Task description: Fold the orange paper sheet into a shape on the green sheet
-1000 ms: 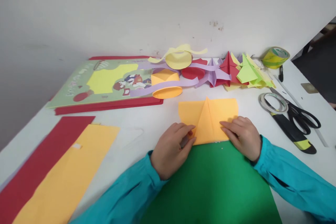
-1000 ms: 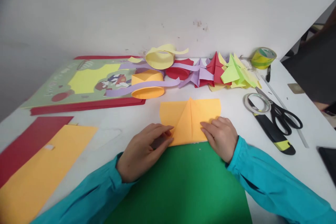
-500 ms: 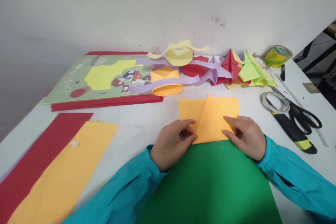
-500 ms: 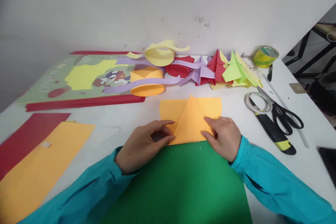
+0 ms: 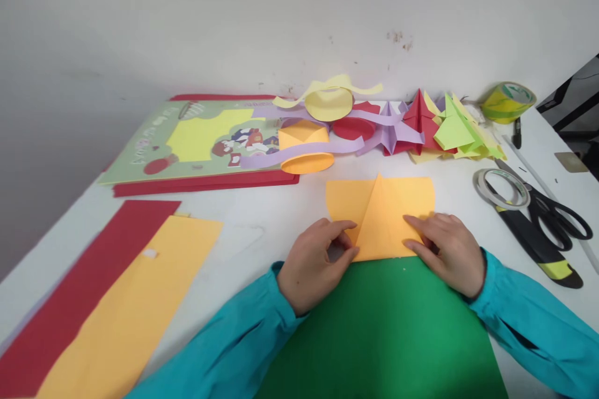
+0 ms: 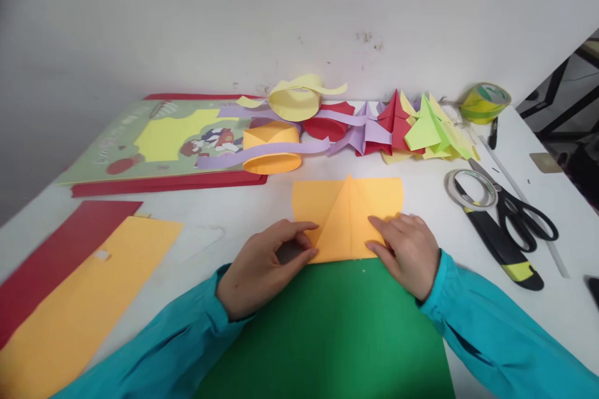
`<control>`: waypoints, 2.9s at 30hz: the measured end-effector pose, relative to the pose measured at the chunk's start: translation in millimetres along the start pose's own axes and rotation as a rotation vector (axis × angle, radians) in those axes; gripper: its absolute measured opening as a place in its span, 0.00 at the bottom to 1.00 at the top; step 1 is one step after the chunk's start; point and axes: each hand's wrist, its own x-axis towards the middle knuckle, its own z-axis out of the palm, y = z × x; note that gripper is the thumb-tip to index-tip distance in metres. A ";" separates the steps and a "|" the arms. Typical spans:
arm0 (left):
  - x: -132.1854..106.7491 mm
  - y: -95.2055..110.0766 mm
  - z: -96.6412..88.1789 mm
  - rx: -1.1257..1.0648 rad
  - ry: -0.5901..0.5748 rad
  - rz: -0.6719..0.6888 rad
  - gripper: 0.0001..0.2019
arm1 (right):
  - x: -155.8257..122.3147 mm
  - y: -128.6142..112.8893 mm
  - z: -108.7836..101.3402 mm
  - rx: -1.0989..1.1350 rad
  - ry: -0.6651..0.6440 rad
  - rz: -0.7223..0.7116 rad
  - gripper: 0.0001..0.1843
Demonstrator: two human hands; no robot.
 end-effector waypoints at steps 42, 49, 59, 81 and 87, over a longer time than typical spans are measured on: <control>-4.2 -2.0 4.2 0.178 0.031 0.278 0.08 | 1.5 -2.1 -2.4 0.027 -0.022 -0.003 0.19; -3.9 -3.0 3.0 0.154 0.009 0.274 0.07 | 1.0 -1.6 -1.6 0.023 -0.011 -0.014 0.19; -1.0 -4.1 0.8 0.071 0.003 0.284 0.06 | 1.1 -0.6 -0.6 0.016 0.001 -0.023 0.19; -1.2 -2.4 3.0 0.149 0.001 0.313 0.07 | 0.3 -1.9 -0.4 -0.038 -0.027 -0.030 0.19; -1.0 -2.1 3.0 0.155 0.006 0.321 0.08 | 0.3 -1.5 -0.3 -0.040 -0.023 -0.039 0.18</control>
